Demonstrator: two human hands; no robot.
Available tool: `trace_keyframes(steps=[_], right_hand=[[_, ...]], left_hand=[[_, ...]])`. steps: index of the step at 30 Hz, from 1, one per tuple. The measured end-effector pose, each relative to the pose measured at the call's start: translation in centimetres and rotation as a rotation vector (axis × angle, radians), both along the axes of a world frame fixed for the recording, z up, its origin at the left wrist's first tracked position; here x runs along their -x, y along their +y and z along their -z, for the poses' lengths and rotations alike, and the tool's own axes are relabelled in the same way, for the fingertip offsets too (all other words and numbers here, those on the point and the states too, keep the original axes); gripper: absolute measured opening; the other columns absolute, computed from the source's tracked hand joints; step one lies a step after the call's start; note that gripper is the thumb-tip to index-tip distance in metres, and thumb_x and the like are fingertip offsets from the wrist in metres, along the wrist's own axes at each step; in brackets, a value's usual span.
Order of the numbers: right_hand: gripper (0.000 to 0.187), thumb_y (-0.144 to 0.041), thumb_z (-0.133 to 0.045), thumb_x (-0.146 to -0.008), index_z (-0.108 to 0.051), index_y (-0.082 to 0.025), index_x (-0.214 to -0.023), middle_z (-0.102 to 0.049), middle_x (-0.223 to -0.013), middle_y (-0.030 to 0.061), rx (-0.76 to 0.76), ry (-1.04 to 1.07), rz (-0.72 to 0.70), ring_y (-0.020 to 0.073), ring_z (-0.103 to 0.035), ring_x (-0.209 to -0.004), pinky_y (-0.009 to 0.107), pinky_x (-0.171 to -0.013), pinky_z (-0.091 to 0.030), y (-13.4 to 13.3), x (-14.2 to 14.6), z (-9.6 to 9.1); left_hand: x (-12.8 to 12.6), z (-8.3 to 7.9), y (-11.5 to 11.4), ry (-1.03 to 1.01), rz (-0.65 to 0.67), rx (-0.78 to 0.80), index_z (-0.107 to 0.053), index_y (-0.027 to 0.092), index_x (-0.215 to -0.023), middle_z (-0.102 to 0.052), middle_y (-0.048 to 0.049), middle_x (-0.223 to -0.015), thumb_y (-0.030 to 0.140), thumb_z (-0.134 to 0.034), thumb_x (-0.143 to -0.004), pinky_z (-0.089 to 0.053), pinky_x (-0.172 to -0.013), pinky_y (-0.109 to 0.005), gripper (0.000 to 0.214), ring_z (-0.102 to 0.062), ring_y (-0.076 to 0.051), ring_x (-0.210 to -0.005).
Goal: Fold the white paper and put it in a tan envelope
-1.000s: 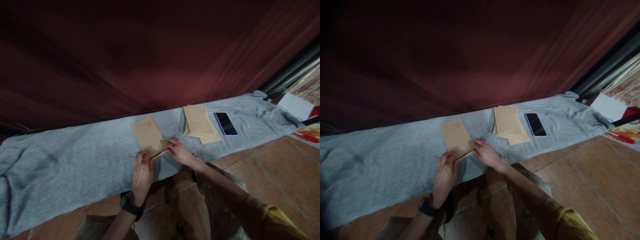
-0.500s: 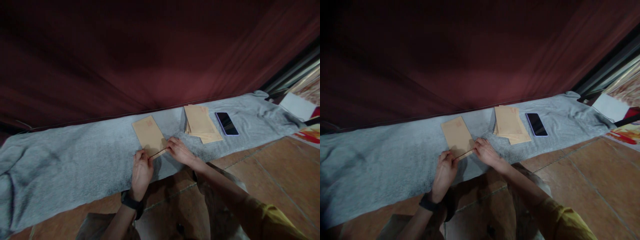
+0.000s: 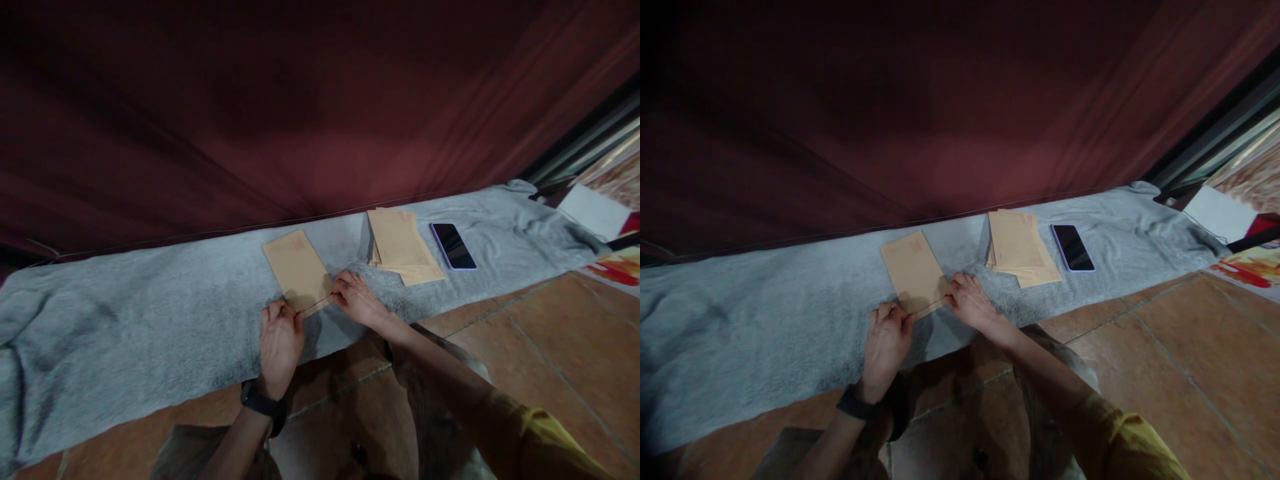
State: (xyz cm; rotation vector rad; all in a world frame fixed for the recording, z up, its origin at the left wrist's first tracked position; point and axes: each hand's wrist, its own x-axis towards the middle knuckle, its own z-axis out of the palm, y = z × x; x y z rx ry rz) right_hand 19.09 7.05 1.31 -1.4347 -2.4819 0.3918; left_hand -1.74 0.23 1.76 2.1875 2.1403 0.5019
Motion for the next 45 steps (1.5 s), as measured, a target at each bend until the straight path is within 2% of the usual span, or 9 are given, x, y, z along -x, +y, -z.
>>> trace_keyframes(steps=[10, 17, 22, 28, 32, 36, 38, 42, 45], right_hand=[[0.011, -0.028, -0.065, -0.094, -0.065, -0.019, -0.089, -0.063, -0.104, 0.0079, 0.010, -0.001, 0.053, 0.0230, -0.057, -0.099, 0.036, -0.084, -0.042, 0.1, 0.0, -0.3], [0.011, -0.029, -0.066, -0.092, -0.064, -0.020, -0.086, -0.063, -0.100, 0.0067, -0.012, 0.047, 0.095, 0.0228, -0.055, -0.097, 0.035, -0.084, -0.041, 0.2, 0.0, 0.4], [0.005, -0.023, -0.067, -0.090, -0.064, -0.019, -0.088, -0.063, -0.100, 0.0064, -0.008, 0.116, 0.136, 0.0223, -0.054, -0.096, 0.034, -0.083, -0.042, 0.5, -0.3, 1.2], [0.004, -0.016, -0.065, -0.089, -0.064, -0.019, -0.089, -0.063, -0.099, 0.0050, -0.002, 0.164, 0.118, 0.0211, -0.055, -0.097, 0.033, -0.086, -0.043, 1.1, -0.8, 1.8], [0.005, -0.015, -0.063, -0.090, -0.064, -0.019, -0.089, -0.063, -0.099, 0.0057, 0.014, 0.171, 0.105, 0.0217, -0.056, -0.098, 0.034, -0.089, -0.045, 1.2, -0.9, 1.3], [0.012, -0.016, -0.057, -0.095, -0.066, -0.018, -0.103, -0.066, -0.107, 0.0102, -0.059, 0.207, 0.101, 0.0253, -0.057, -0.105, 0.040, -0.094, -0.047, 0.0, -0.6, -0.2], [0.020, -0.019, -0.052, -0.099, -0.066, -0.018, -0.113, -0.067, -0.116, 0.0119, -0.127, 0.242, 0.007, 0.0255, -0.058, -0.111, 0.043, -0.099, -0.048, -1.2, -0.2, -0.8], [0.030, -0.029, -0.050, -0.103, -0.065, -0.019, -0.127, -0.066, -0.133, 0.0106, -0.186, 0.243, -0.394, 0.0219, -0.057, -0.125, 0.042, -0.109, -0.046, -3.6, 1.1, -0.6], [0.040, -0.035, -0.049, -0.103, -0.061, -0.012, -0.134, -0.062, -0.141, 0.0133, -0.178, 0.174, -0.493, 0.0215, -0.051, -0.136, 0.042, -0.119, -0.038, -4.6, 1.7, 0.4]], left_hand=[[-0.1, -0.2, 0.1, 0.033, -0.004, 0.028, -0.065, 0.018, -0.083, -0.063, -0.0123, -0.098, 0.028, -0.049, -0.093, -0.051, -0.086, -0.042, 0.022, -0.054, -0.029, -0.094], [-0.2, -0.3, 0.1, 0.073, -0.001, 0.008, -0.064, 0.019, -0.081, -0.063, -0.0112, -0.099, 0.027, -0.049, -0.092, -0.051, -0.083, -0.040, 0.020, -0.055, -0.028, -0.094], [-0.2, -0.3, 0.1, 0.059, -0.003, 0.026, -0.062, 0.020, -0.080, -0.062, -0.0113, -0.099, 0.025, -0.049, -0.092, -0.050, -0.082, -0.040, 0.019, -0.055, -0.028, -0.094], [0.1, -0.2, 0.2, 0.023, 0.006, 0.048, -0.062, 0.020, -0.082, -0.061, -0.0115, -0.099, 0.023, -0.050, -0.091, -0.050, -0.082, -0.040, 0.016, -0.054, -0.029, -0.095], [0.2, -0.3, 0.3, 0.019, -0.011, 0.062, -0.061, 0.021, -0.077, -0.061, -0.0103, -0.095, 0.026, -0.053, -0.090, -0.049, -0.081, -0.040, 0.016, -0.054, -0.029, -0.093], [0.0, -0.6, 0.4, 0.018, -0.020, 0.101, -0.062, 0.019, -0.078, -0.061, -0.0111, -0.096, 0.026, -0.052, -0.091, -0.049, -0.083, -0.040, 0.018, -0.054, -0.029, -0.096], [0.0, -0.8, 0.4, 0.016, -0.017, 0.120, -0.063, 0.019, -0.079, -0.062, -0.0112, -0.097, 0.025, -0.051, -0.092, -0.049, -0.084, -0.040, 0.018, -0.054, -0.029, -0.097], [0.0, -1.0, 0.4, 0.035, -0.019, 0.146, -0.064, 0.018, -0.081, -0.063, -0.0104, -0.098, 0.021, -0.048, -0.092, -0.048, -0.085, -0.038, 0.019, -0.055, -0.028, -0.095], [-0.1, -1.0, 0.4, 0.041, -0.020, 0.143, -0.065, 0.017, -0.083, -0.063, -0.0110, -0.099, 0.021, -0.048, -0.093, -0.048, -0.087, -0.038, 0.019, -0.055, -0.028, -0.096]])
